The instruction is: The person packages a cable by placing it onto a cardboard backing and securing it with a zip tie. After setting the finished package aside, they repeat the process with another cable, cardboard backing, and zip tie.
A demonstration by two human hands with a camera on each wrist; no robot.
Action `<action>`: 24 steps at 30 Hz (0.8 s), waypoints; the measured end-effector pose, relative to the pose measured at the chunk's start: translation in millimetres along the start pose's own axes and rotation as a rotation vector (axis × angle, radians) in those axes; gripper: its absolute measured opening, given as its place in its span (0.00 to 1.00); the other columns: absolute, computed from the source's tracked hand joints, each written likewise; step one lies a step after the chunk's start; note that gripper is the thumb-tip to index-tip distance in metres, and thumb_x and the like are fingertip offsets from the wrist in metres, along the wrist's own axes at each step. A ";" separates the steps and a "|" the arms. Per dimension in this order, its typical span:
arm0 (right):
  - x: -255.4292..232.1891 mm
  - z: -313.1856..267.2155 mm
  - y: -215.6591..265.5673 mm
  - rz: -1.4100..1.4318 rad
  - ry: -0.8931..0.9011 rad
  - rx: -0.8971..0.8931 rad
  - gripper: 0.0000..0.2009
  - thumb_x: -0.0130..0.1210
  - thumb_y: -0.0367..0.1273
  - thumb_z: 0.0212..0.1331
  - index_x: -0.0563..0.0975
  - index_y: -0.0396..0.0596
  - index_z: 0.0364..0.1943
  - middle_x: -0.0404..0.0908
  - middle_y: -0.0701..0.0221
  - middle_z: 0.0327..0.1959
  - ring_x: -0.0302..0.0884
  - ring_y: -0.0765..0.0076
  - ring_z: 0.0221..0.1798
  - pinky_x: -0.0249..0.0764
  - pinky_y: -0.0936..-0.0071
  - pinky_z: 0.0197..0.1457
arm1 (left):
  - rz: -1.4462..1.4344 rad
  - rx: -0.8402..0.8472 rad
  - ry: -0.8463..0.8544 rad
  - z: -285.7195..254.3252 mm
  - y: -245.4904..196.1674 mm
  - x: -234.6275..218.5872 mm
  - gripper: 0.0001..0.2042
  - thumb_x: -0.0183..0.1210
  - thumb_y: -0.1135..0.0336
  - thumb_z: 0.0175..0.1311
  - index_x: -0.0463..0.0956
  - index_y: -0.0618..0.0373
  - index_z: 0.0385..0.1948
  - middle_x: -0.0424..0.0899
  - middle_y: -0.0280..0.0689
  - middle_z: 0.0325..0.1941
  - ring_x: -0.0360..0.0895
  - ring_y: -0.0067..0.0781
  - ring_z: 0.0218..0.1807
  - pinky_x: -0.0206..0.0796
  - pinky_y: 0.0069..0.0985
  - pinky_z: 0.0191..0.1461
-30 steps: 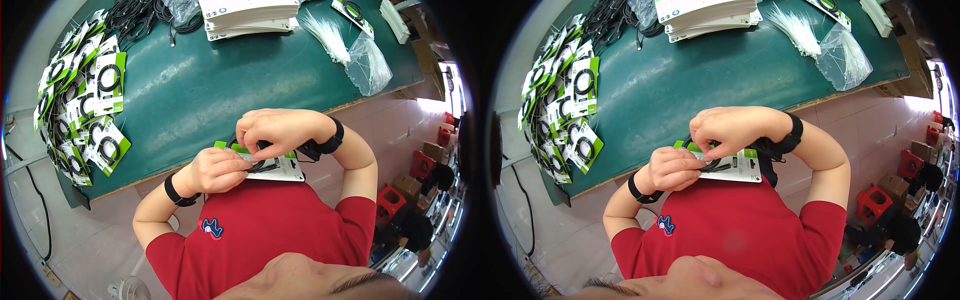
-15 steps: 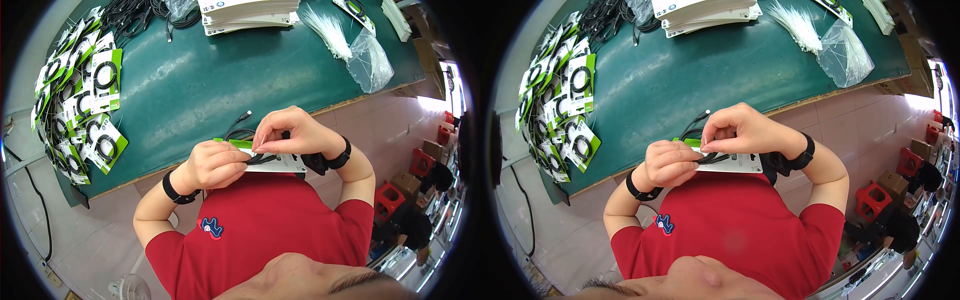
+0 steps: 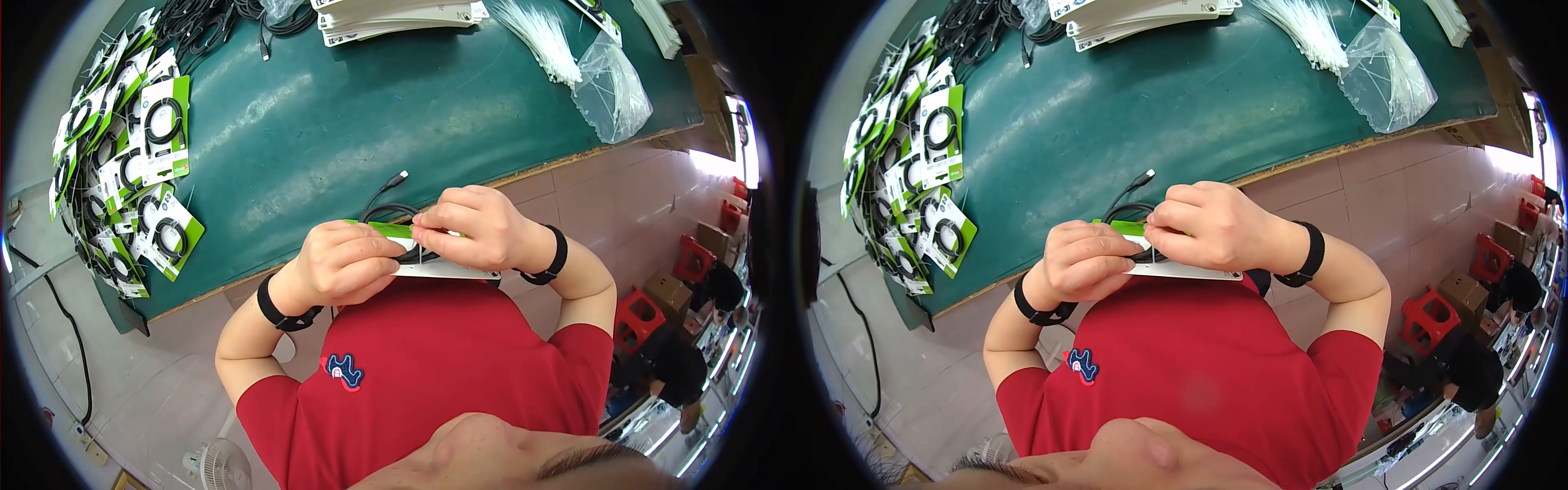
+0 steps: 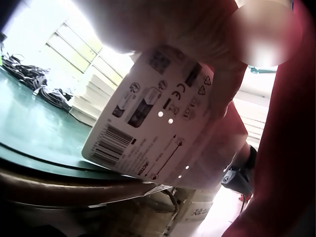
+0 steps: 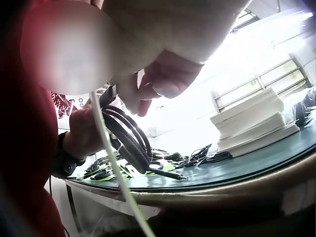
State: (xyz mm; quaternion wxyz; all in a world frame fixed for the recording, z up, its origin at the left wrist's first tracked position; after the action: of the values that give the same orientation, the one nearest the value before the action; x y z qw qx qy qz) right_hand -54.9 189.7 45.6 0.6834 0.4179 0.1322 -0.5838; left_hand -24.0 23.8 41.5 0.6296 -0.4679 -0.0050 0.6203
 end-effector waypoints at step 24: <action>2.5 6.0 9.0 -0.067 0.161 -0.025 0.10 0.61 0.28 0.49 0.82 0.41 0.36 0.82 0.66 0.37 0.79 0.69 0.33 0.76 0.75 0.31 | -0.012 -0.015 0.000 2.7 4.8 -1.6 0.08 0.68 0.75 0.42 0.79 0.55 0.24 0.86 0.37 0.31 0.85 0.35 0.29 0.75 0.25 0.31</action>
State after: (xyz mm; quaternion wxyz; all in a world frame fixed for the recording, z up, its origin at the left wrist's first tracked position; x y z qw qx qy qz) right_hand -47.9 183.4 51.4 0.6557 0.4501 0.2078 -0.5694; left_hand -29.7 23.1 41.1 0.6297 -0.4727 -0.0126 0.6163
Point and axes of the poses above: each hand's wrist, its own z-axis towards the middle knuckle, its own x-axis out of the palm, y = z × x, the point moved 6 cm from there along z, towards the middle knuckle
